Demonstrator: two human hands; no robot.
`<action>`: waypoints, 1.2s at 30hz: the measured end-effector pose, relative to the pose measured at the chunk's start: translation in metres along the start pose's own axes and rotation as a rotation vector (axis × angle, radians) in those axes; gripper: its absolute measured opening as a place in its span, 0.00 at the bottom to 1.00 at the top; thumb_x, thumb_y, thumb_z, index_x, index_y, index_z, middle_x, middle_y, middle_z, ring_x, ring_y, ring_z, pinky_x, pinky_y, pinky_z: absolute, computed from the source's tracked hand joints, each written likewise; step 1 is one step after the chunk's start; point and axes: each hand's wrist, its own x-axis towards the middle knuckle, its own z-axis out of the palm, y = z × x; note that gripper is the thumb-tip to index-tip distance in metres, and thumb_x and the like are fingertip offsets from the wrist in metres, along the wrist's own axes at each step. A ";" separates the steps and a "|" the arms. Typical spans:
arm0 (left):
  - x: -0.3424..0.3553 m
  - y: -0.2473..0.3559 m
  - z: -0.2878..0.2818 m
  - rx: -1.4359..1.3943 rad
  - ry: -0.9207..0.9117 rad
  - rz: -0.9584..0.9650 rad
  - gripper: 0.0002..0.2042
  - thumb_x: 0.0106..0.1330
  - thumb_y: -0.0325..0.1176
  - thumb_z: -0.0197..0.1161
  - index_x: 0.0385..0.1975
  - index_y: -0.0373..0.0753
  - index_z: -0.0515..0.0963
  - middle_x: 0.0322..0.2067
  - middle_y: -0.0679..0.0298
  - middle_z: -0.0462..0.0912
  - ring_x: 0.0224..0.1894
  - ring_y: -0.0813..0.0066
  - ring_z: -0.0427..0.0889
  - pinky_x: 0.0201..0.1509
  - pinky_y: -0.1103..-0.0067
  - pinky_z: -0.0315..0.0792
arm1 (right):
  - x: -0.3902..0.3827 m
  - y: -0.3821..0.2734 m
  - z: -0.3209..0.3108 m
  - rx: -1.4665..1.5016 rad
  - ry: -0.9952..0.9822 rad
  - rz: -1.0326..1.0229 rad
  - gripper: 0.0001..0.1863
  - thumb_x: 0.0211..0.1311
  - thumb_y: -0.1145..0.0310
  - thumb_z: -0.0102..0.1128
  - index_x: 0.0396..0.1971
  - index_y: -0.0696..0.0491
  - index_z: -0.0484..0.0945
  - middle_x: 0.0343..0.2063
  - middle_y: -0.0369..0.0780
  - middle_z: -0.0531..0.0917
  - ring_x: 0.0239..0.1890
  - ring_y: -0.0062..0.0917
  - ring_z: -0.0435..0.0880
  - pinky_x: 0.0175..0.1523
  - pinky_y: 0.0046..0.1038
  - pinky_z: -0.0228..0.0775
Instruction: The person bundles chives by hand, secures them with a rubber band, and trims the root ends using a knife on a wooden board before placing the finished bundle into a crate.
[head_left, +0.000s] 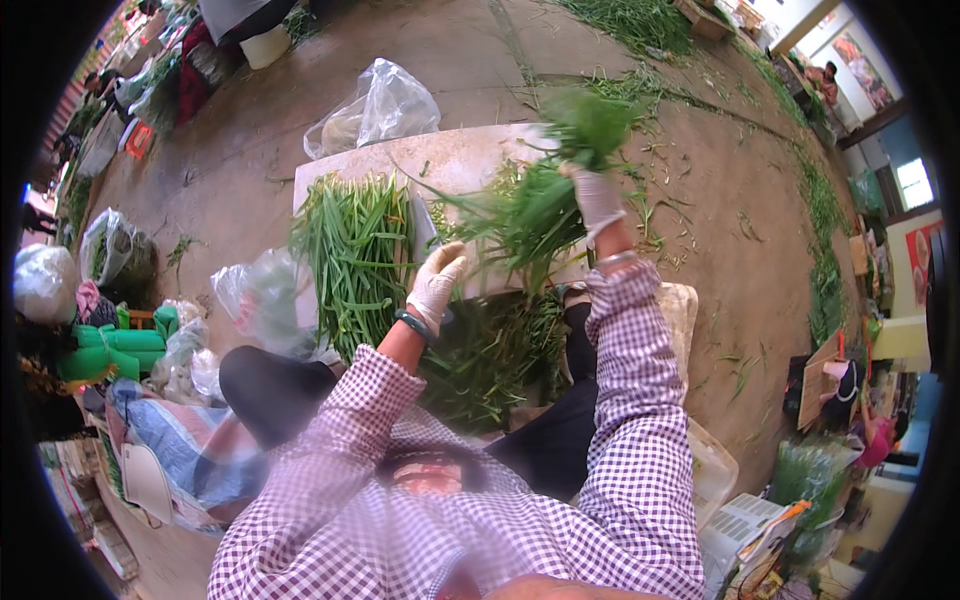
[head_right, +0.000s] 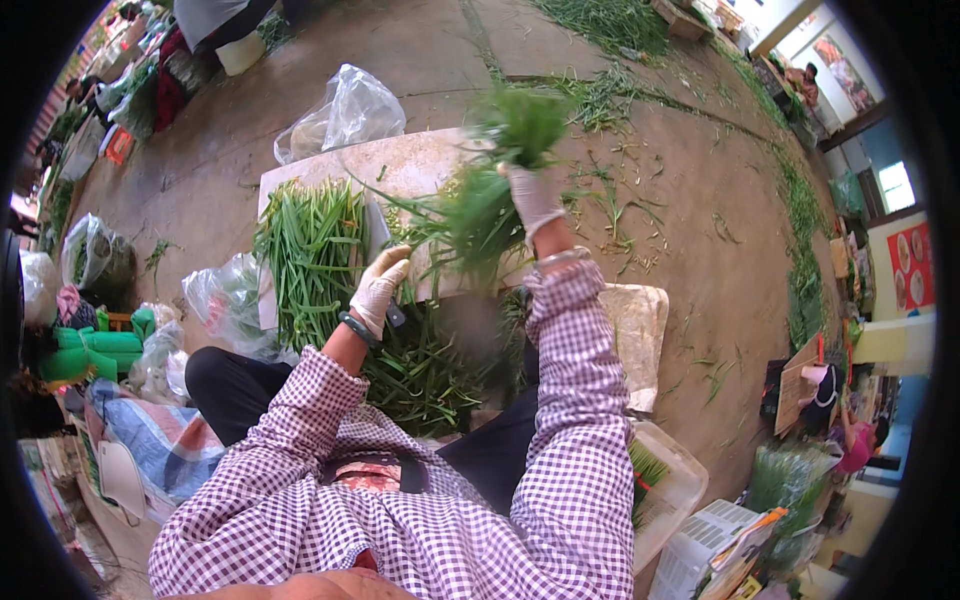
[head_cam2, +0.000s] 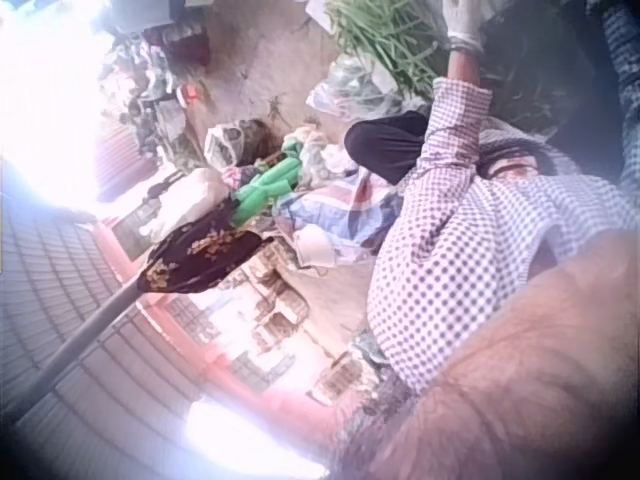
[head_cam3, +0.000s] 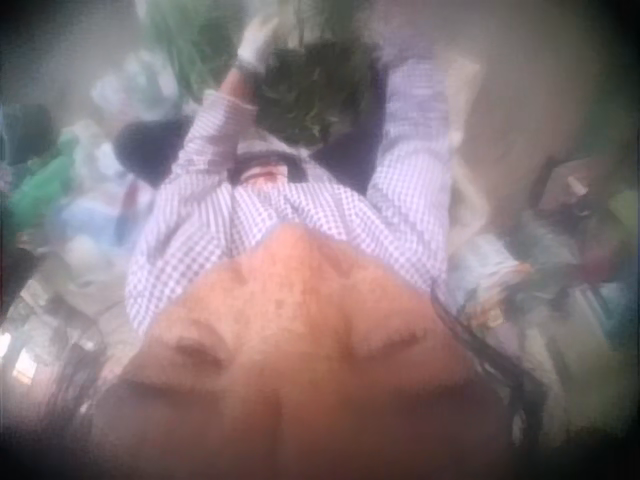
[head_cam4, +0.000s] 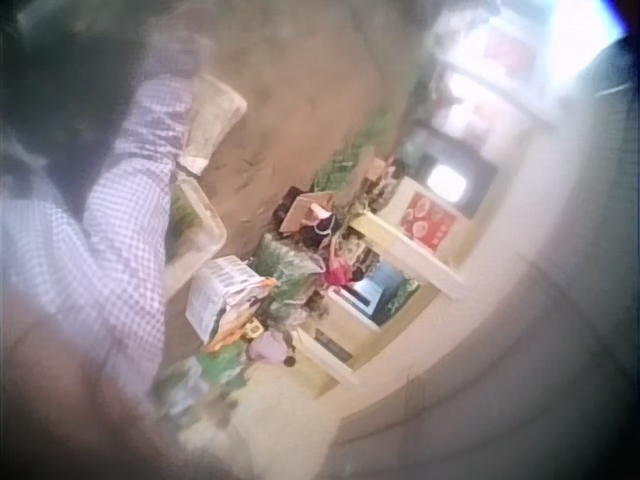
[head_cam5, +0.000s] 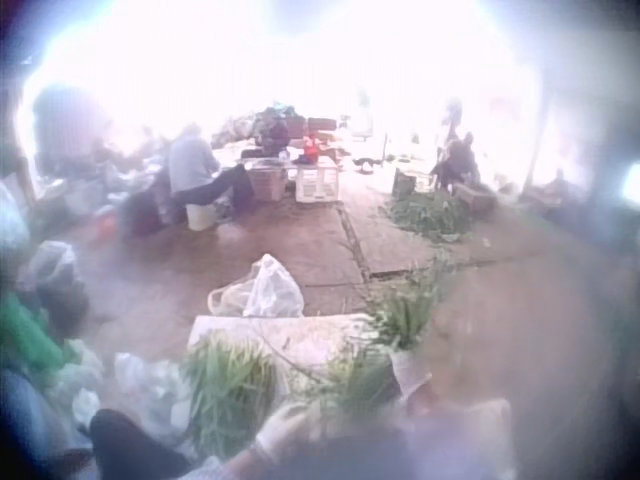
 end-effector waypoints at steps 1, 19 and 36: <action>0.000 -0.008 -0.003 0.008 -0.007 -0.044 0.19 0.71 0.37 0.58 0.58 0.37 0.73 0.54 0.64 0.76 0.57 0.76 0.72 0.62 0.80 0.64 | -0.003 -0.026 -0.002 0.239 0.061 0.066 0.07 0.63 0.70 0.65 0.38 0.54 0.83 0.27 0.32 0.82 0.29 0.17 0.78 0.37 0.21 0.71; -0.038 0.010 0.016 -0.579 -0.612 -0.161 0.31 0.67 0.46 0.59 0.67 0.39 0.63 0.63 0.56 0.69 0.64 0.67 0.69 0.66 0.62 0.66 | -0.084 -0.052 -0.096 0.980 0.465 0.306 0.08 0.66 0.67 0.61 0.40 0.55 0.79 0.23 0.32 0.77 0.30 0.24 0.77 0.50 0.35 0.76; -0.095 0.034 0.046 -0.560 -0.447 -0.300 0.23 0.64 0.32 0.66 0.58 0.34 0.70 0.51 0.64 0.78 0.52 0.75 0.76 0.58 0.75 0.69 | -0.117 -0.060 -0.099 1.036 0.362 0.277 0.09 0.67 0.66 0.59 0.41 0.54 0.77 0.22 0.31 0.75 0.29 0.23 0.75 0.56 0.35 0.71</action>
